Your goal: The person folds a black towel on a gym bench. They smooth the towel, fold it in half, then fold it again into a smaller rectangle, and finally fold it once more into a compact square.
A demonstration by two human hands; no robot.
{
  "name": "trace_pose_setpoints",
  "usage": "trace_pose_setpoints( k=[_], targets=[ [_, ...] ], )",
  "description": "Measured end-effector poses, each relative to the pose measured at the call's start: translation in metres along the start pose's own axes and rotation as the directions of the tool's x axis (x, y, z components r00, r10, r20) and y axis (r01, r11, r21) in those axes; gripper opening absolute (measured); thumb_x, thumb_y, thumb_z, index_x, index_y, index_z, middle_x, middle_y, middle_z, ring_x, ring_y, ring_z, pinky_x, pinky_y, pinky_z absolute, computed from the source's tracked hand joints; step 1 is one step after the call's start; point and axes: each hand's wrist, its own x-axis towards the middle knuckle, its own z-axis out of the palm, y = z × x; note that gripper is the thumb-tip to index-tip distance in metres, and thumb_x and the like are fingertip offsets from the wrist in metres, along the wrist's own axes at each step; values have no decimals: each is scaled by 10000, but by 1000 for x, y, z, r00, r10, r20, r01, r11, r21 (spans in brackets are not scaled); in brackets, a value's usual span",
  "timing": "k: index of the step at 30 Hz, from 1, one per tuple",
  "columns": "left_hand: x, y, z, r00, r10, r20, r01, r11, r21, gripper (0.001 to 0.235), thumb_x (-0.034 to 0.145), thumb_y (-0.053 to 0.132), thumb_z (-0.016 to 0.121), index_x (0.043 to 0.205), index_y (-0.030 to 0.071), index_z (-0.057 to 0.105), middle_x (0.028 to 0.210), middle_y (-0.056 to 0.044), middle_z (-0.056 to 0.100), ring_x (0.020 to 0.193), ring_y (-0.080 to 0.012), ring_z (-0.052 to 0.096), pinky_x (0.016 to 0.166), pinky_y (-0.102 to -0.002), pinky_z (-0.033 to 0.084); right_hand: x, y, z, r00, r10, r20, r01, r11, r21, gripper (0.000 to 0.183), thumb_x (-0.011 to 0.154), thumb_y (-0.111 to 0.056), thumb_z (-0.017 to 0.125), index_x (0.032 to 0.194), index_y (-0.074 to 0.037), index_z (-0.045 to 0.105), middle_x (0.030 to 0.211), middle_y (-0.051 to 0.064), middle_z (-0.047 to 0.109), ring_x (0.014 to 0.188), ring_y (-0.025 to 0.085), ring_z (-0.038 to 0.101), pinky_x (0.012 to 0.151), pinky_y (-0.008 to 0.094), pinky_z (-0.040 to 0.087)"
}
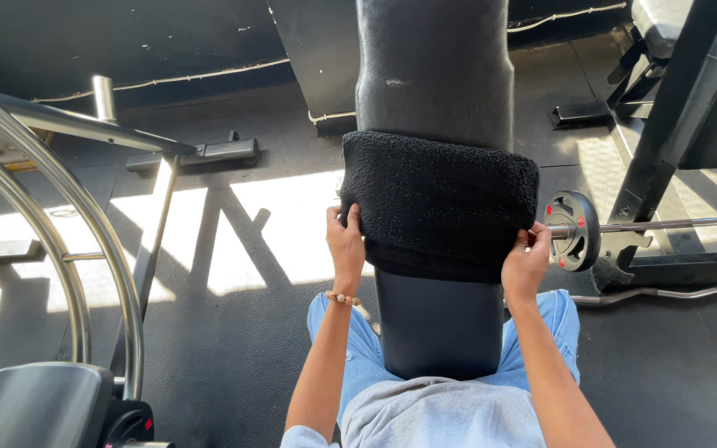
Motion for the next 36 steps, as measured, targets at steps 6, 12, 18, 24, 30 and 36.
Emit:
trace_pose_setpoints(
  k=[6,12,18,24,30,36],
  targets=[
    [-24,71,-20,908,-96,408,177,970,-167,797,1038,666,590,1627,141,482,1606,-209,548,1491,-445,495,1197,-617,399,12,-3,-3,993,17,113,-3,992,-130,179,1224,-231,456,1304,-177,607,1073,102,704,935,275,640,836,435,478],
    [-11,26,-33,852,-187,489,293,944,-151,557,1028,554,703,1401,141,704,1219,-92,765,1164,-256,691,1011,-444,531,26,-7,-13,973,137,186,-145,989,28,206,1195,-257,469,1327,-183,610,1014,-45,628,871,102,501,764,255,391],
    [-40,58,-75,876,-210,433,221,975,25,562,1003,430,763,1367,4,722,1310,-298,736,1278,-414,687,1047,-517,542,27,-70,-74,847,102,522,-360,833,421,478,1131,-351,575,1563,-161,502,1330,172,680,1142,273,702,915,493,594],
    [-129,157,-127,863,-213,459,427,793,-434,230,931,120,747,1108,-23,713,997,-123,745,883,-208,731,763,-311,632,-2,-172,-130,698,121,705,-435,855,283,835,931,-131,508,1730,-64,275,1576,145,493,1318,282,551,1037,395,458],
    [-110,204,-132,866,329,377,-157,894,-419,454,941,216,776,1341,12,710,1218,-98,759,1174,-281,725,1001,-436,651,13,-186,-123,861,-251,443,-35,839,543,942,971,-124,614,1824,-169,216,1191,-56,548,1183,89,574,1174,254,415],
    [-84,184,-127,791,563,239,-519,825,-225,206,920,72,850,1040,107,686,773,81,539,653,-31,375,599,-230,333,67,-146,-133,820,-542,185,264,644,718,1030,989,168,588,1818,-366,290,1828,87,394,1455,265,495,1362,502,460]
  ],
)
